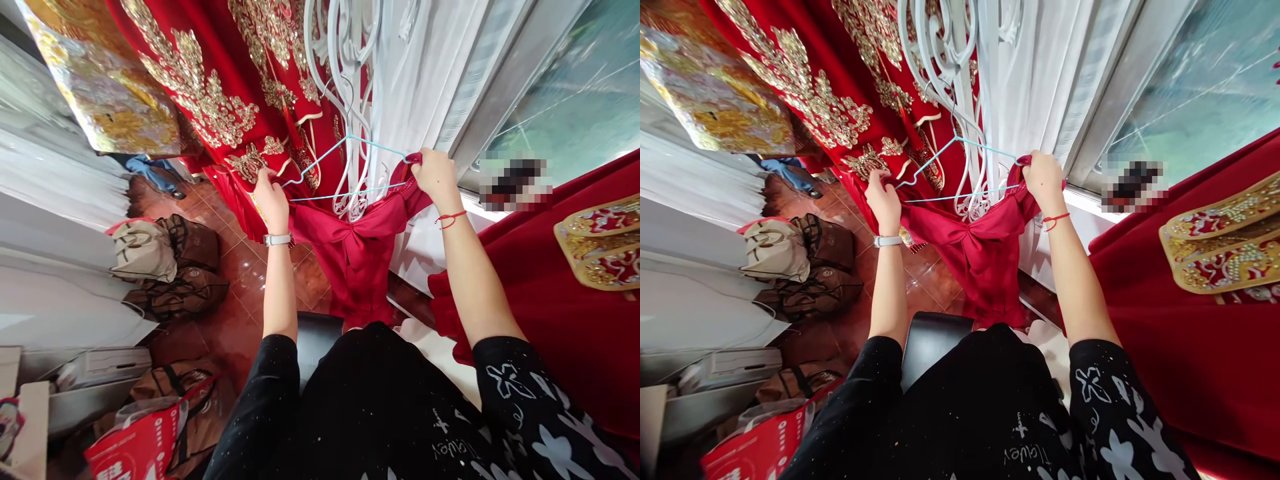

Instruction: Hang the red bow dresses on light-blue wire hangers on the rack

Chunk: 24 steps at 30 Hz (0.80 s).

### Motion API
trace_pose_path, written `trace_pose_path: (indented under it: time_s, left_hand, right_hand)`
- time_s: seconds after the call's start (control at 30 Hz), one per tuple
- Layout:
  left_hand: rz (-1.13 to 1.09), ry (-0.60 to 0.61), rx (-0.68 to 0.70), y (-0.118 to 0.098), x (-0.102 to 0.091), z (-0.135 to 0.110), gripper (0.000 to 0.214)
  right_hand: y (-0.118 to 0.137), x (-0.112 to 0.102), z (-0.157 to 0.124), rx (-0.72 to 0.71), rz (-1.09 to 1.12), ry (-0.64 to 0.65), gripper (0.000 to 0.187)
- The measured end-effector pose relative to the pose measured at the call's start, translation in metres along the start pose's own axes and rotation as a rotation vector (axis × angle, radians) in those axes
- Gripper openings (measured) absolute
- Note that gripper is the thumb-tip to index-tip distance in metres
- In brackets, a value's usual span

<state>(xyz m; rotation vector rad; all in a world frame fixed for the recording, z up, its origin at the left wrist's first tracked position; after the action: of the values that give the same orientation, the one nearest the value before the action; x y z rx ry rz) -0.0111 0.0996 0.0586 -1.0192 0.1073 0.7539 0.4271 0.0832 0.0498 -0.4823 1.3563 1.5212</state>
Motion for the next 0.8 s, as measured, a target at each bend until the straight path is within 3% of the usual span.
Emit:
trace_pose_path:
  time_s: [0.1, 0.17, 0.27, 0.4, 0.57, 0.73, 0.8]
  left_hand:
    - [-0.002, -0.053, -0.110, 0.036, -0.012, -0.004, 0.035]
    - [-0.007, -0.025, -0.167, 0.055, -0.011, -0.013, 0.037]
    - [-0.021, 0.119, -0.170, 0.067, 0.007, -0.034, 0.037]
    - [0.010, 0.324, -0.115, 0.070, 0.035, -0.062, 0.031]
    - [0.139, 0.479, -0.035, 0.070, 0.046, -0.082, 0.025]
    - [0.382, 0.589, -0.051, 0.067, 0.044, -0.099, 0.031]
    - [0.475, 0.566, -0.052, 0.065, 0.039, -0.103, 0.029]
  right_hand:
    - [-0.012, 0.005, 0.013, -0.025, 0.095, 0.025, 0.029]
    - [-0.028, 0.012, 0.015, -0.016, 0.221, 0.016, 0.033]
    - [-0.060, 0.032, 0.001, 0.074, 0.393, 0.000, 0.027]
    - [-0.087, 0.058, -0.042, 0.189, 0.457, -0.046, 0.027]
    - [-0.083, 0.075, -0.085, 0.172, 0.499, -0.024, 0.026]
    - [-0.066, 0.076, -0.102, 0.050, 0.456, 0.041, 0.034]
    - [-0.062, 0.076, -0.106, 0.021, 0.401, 0.071, 0.036]
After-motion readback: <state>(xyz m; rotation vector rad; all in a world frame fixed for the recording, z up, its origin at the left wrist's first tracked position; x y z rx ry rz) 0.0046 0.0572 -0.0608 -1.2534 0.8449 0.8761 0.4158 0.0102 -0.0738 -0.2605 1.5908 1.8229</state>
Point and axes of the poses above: each hand's wrist, its own z-axis towards the middle knuckle, its own x-axis out of the palm, y = z × x, the point moved 10 cm from there along z, towards the middle knuckle, and after that the axes turned 2 degrees about y, right-handed, at the moved point
